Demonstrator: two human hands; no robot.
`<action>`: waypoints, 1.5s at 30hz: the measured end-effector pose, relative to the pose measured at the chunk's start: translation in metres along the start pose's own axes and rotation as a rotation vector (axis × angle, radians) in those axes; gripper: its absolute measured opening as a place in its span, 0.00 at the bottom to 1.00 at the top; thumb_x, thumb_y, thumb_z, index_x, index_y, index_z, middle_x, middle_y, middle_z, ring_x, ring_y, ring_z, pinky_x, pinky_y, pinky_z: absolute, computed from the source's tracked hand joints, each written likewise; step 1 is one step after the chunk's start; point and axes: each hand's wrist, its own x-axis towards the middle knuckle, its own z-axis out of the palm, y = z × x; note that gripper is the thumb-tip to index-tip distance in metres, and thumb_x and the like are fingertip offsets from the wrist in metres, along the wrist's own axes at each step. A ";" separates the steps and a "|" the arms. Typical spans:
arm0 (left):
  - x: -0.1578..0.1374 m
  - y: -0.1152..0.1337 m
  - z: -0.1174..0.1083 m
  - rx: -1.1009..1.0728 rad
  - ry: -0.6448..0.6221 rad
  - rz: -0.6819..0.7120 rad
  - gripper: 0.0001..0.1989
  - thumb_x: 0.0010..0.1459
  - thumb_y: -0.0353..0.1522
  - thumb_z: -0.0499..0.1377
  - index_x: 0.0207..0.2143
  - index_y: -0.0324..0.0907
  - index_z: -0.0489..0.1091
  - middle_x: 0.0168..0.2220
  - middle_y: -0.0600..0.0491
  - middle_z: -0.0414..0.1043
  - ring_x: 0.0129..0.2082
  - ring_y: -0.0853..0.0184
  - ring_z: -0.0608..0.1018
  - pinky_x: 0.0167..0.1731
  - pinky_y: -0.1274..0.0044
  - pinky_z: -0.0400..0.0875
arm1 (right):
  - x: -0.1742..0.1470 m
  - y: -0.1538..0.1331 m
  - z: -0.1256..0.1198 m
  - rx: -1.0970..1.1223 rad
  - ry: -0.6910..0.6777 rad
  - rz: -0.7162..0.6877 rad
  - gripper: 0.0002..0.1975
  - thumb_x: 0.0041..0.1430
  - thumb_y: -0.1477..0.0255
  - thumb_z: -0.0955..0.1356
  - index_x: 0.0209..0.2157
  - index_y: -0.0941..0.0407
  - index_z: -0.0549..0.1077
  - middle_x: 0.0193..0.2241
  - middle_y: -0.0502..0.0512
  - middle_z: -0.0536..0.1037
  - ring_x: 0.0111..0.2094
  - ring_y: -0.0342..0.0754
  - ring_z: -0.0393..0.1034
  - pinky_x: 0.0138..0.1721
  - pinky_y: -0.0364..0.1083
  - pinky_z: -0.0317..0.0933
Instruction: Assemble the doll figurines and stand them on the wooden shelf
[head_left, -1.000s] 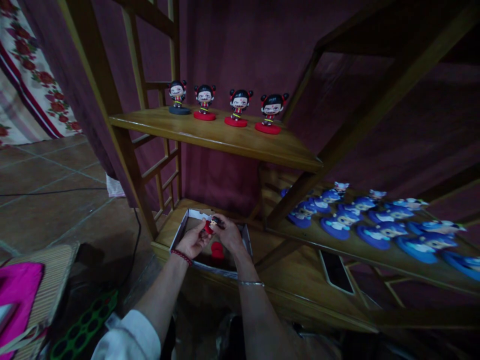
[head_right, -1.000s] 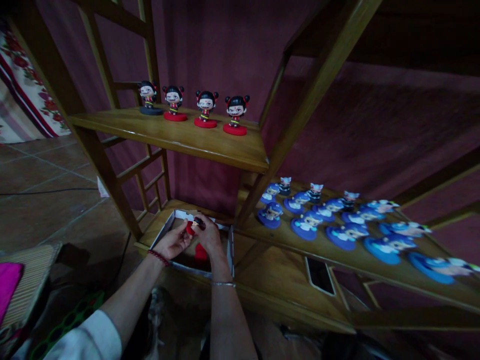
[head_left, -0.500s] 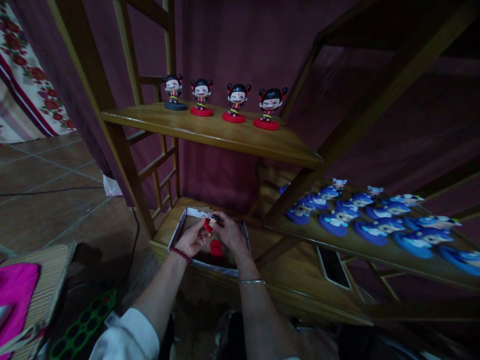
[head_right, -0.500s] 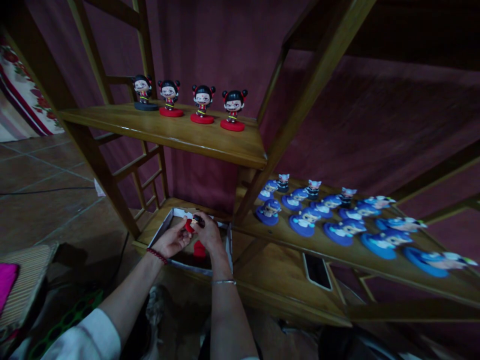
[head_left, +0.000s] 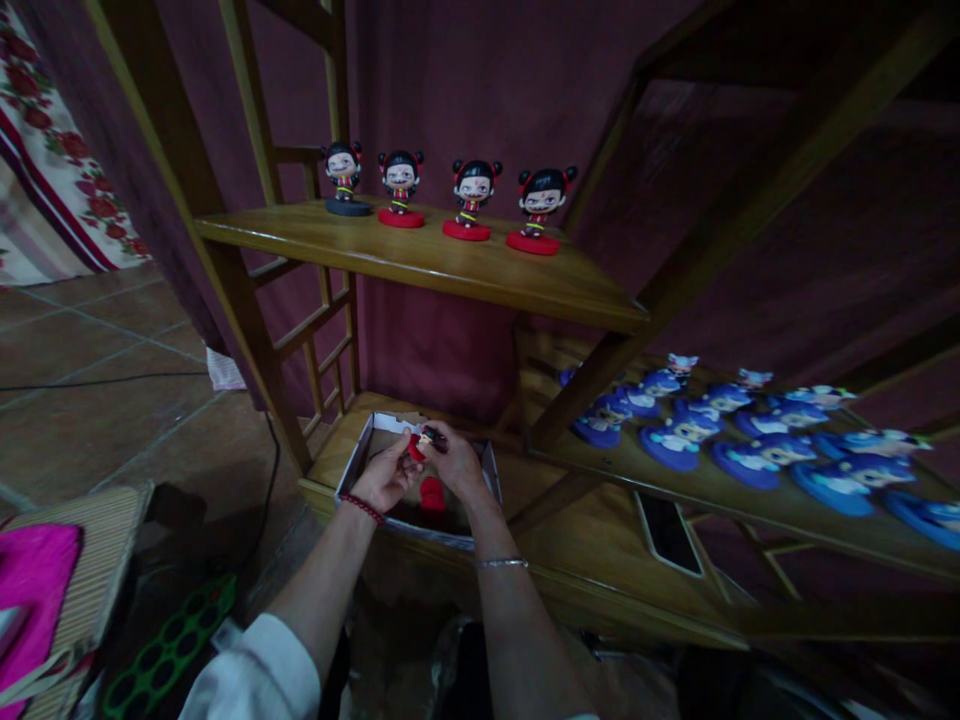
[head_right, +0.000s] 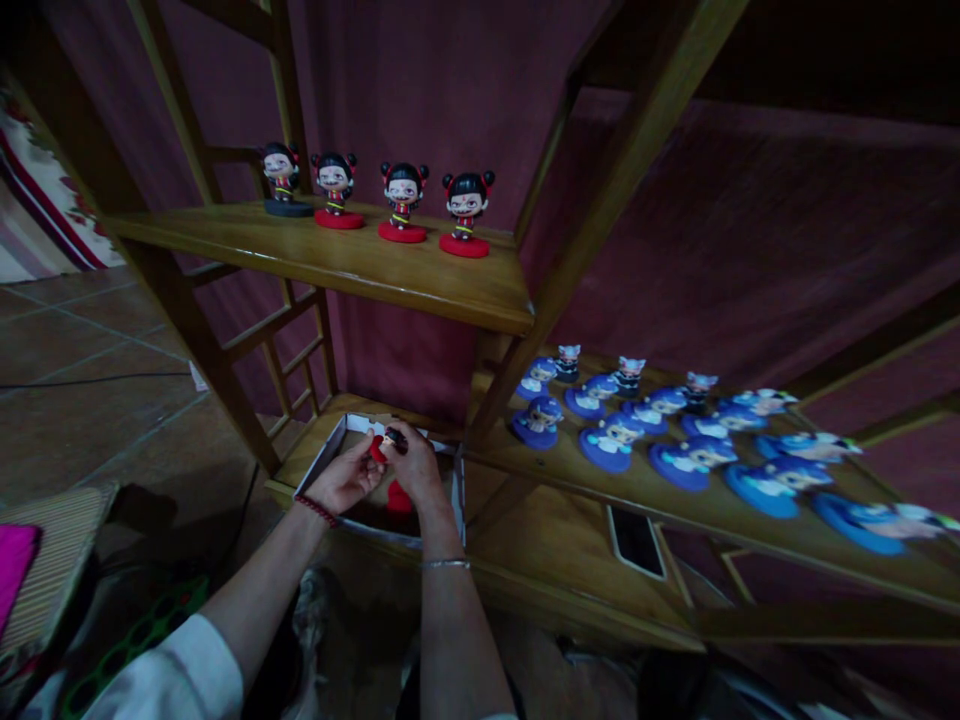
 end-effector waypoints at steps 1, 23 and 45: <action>0.000 0.000 0.000 -0.005 -0.004 0.002 0.09 0.50 0.34 0.58 0.26 0.36 0.65 0.17 0.55 0.67 0.15 0.76 0.69 0.14 0.86 0.62 | 0.000 0.000 0.000 0.001 -0.001 -0.002 0.13 0.46 0.73 0.63 0.36 0.54 0.68 0.33 0.49 0.73 0.33 0.43 0.68 0.38 0.44 0.61; 0.006 -0.002 -0.002 0.052 -0.015 -0.037 0.15 0.50 0.42 0.55 0.26 0.37 0.64 0.18 0.53 0.68 0.17 0.75 0.69 0.15 0.85 0.61 | 0.001 0.009 -0.004 0.089 -0.046 0.050 0.19 0.46 0.77 0.63 0.43 0.51 0.67 0.40 0.50 0.73 0.38 0.43 0.69 0.42 0.45 0.62; 0.003 0.000 -0.002 0.087 -0.003 -0.053 0.13 0.53 0.39 0.53 0.25 0.37 0.64 0.18 0.52 0.68 0.16 0.74 0.70 0.15 0.85 0.60 | 0.001 0.008 -0.002 0.033 -0.065 0.023 0.16 0.46 0.75 0.63 0.40 0.52 0.68 0.36 0.49 0.74 0.36 0.44 0.68 0.41 0.46 0.62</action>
